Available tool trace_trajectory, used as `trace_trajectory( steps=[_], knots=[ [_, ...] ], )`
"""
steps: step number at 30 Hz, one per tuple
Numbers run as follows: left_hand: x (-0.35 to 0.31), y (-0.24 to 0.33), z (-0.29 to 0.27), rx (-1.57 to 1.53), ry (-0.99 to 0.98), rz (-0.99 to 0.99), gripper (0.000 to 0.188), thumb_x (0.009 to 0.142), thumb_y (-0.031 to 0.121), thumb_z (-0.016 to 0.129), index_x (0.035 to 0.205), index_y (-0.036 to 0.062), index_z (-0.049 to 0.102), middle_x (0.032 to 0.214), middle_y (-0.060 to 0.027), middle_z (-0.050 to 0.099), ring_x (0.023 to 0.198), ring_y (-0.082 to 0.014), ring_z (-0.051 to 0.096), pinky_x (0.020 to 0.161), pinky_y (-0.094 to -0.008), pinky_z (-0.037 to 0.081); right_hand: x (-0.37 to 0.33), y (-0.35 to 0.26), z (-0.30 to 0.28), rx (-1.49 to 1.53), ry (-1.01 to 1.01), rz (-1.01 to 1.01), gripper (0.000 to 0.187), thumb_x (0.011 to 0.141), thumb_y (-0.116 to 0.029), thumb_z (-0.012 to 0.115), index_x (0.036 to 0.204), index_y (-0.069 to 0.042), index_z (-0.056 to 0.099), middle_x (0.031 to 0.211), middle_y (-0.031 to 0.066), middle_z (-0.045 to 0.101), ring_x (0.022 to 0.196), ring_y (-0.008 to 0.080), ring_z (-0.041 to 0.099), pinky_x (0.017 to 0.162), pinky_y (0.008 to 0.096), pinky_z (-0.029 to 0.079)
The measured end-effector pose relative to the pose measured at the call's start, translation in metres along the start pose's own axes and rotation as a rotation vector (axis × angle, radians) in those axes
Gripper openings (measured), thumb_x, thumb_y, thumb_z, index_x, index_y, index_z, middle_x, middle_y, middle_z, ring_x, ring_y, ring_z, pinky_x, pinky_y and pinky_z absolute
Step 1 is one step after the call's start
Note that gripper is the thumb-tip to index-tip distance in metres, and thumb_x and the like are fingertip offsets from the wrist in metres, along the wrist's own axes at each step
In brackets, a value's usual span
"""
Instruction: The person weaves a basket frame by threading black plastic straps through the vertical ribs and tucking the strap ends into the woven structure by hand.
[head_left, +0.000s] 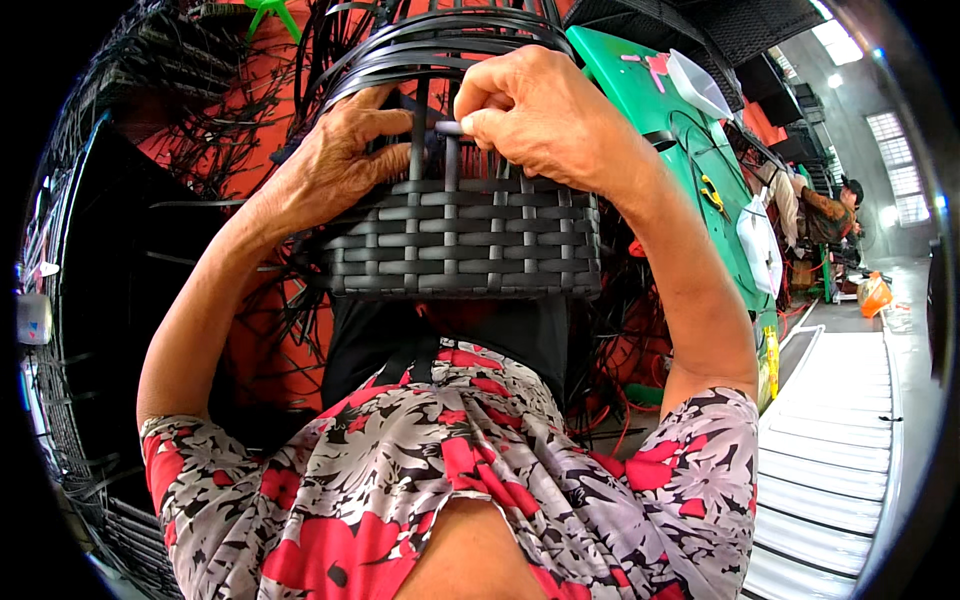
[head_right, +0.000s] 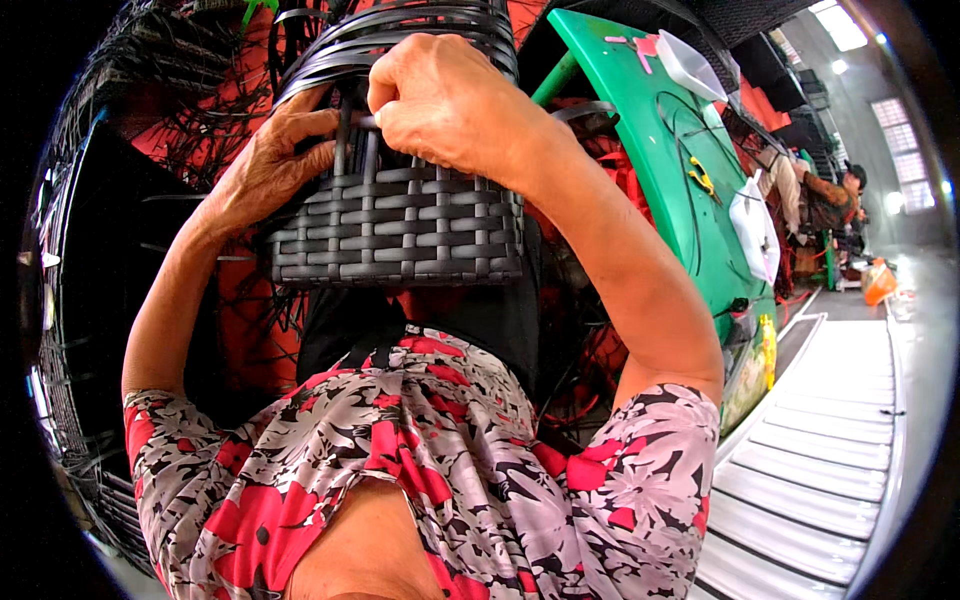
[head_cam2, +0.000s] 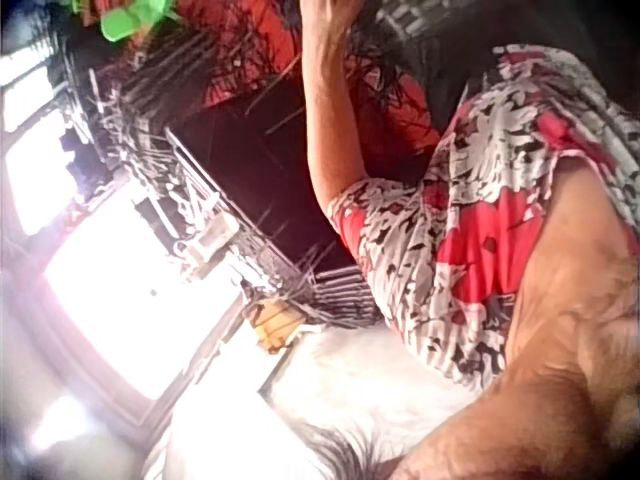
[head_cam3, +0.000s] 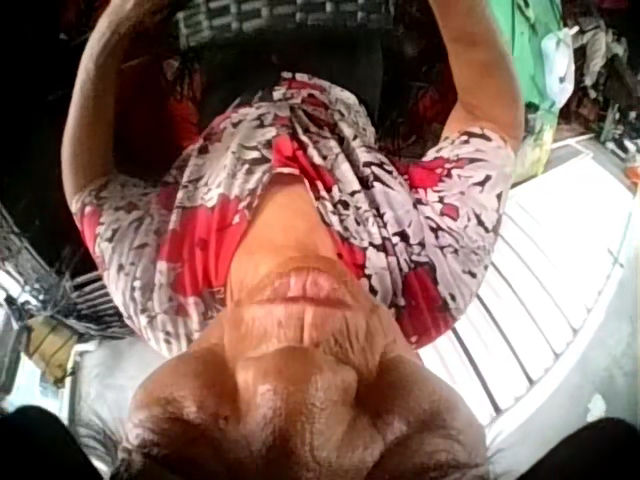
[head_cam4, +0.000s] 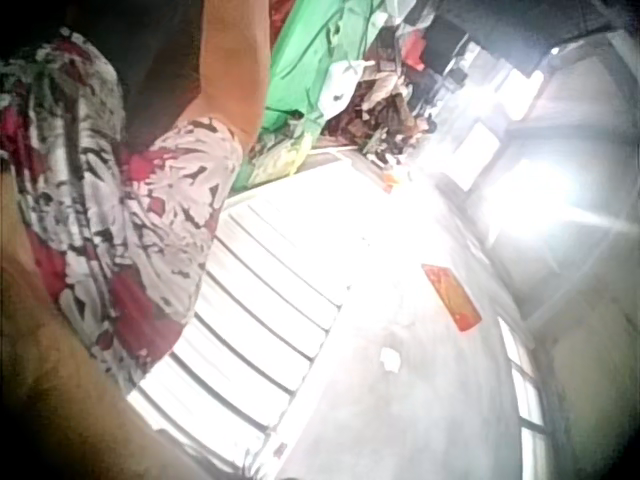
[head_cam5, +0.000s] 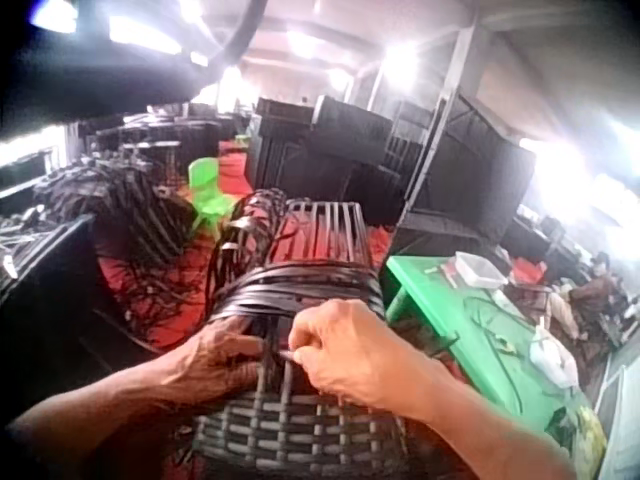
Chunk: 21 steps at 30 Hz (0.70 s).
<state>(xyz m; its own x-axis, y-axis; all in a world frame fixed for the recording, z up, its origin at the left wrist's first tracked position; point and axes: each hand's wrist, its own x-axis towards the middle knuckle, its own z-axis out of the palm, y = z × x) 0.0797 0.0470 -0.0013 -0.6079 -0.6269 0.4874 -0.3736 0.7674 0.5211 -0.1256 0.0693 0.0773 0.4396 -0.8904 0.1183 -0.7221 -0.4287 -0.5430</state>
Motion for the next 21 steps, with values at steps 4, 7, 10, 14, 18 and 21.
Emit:
trace_trajectory(
  steps=[4,7,10,14,18,21],
  knots=[
    [0.011,0.006,0.002,-0.084,-0.079,-0.095,0.017,0.082,0.012,0.059,0.086,-0.0036,0.054,0.102,-0.0189,0.047,0.094,-0.0339,0.049,0.084,-0.038,0.039,0.003,0.014,0.001,-0.243,-0.076,-0.183,0.022,0.062,-0.013,0.054,0.076,0.0,0.064,0.073,0.0227,0.059,0.067,0.0353,0.061,0.061,0.0397,0.047],
    [0.002,0.005,0.006,-0.184,0.003,-0.093,0.014,0.079,0.01,0.058,0.08,-0.0037,0.053,0.089,-0.0151,0.046,0.085,-0.0309,0.048,0.079,-0.0369,0.038,0.004,0.006,0.014,-0.159,0.01,-0.208,0.016,0.057,-0.012,0.056,0.069,-0.003,0.062,0.07,0.0209,0.06,0.069,0.04,0.06,0.062,0.0456,0.048],
    [-0.001,0.008,-0.001,-0.233,-0.024,-0.208,0.014,0.077,0.008,0.06,0.077,-0.0037,0.054,0.089,-0.0154,0.051,0.09,-0.0298,0.05,0.081,-0.0359,0.038,0.006,0.003,0.036,-0.27,0.149,-0.229,0.008,0.058,-0.014,0.06,0.062,-0.007,0.063,0.065,0.0181,0.061,0.065,0.037,0.062,0.06,0.0457,0.05],
    [0.006,0.015,-0.002,-0.269,-0.027,-0.208,0.011,0.072,0.003,0.061,0.076,-0.005,0.056,0.087,-0.0131,0.053,0.085,-0.0264,0.052,0.078,-0.0336,0.039,-0.004,-0.003,0.03,-0.316,0.119,-0.175,0.011,0.062,-0.014,0.063,0.069,-0.006,0.064,0.065,0.0144,0.064,0.064,0.0311,0.064,0.058,0.0419,0.051],
    [0.013,0.02,-0.009,-0.356,-0.053,-0.389,0.012,0.071,0.002,0.063,0.071,-0.0057,0.054,0.096,-0.0154,0.056,0.085,-0.0254,0.053,0.078,-0.0317,0.039,-0.02,-0.005,0.022,-0.439,0.14,-0.218,0.013,0.068,-0.016,0.063,0.074,-0.004,0.063,0.077,0.0172,0.063,0.068,0.0308,0.065,0.058,0.0404,0.051],
    [0.009,0.017,-0.012,-0.161,0.056,-0.126,0.012,0.072,0.004,0.063,0.072,-0.0057,0.055,0.099,-0.0175,0.056,0.084,-0.026,0.053,0.076,-0.0318,0.04,-0.015,0.001,0.031,-0.463,0.395,-0.301,0.015,0.069,-0.017,0.064,0.075,-0.004,0.063,0.081,0.0187,0.059,0.065,0.0309,0.063,0.057,0.0402,0.05]
  ],
)
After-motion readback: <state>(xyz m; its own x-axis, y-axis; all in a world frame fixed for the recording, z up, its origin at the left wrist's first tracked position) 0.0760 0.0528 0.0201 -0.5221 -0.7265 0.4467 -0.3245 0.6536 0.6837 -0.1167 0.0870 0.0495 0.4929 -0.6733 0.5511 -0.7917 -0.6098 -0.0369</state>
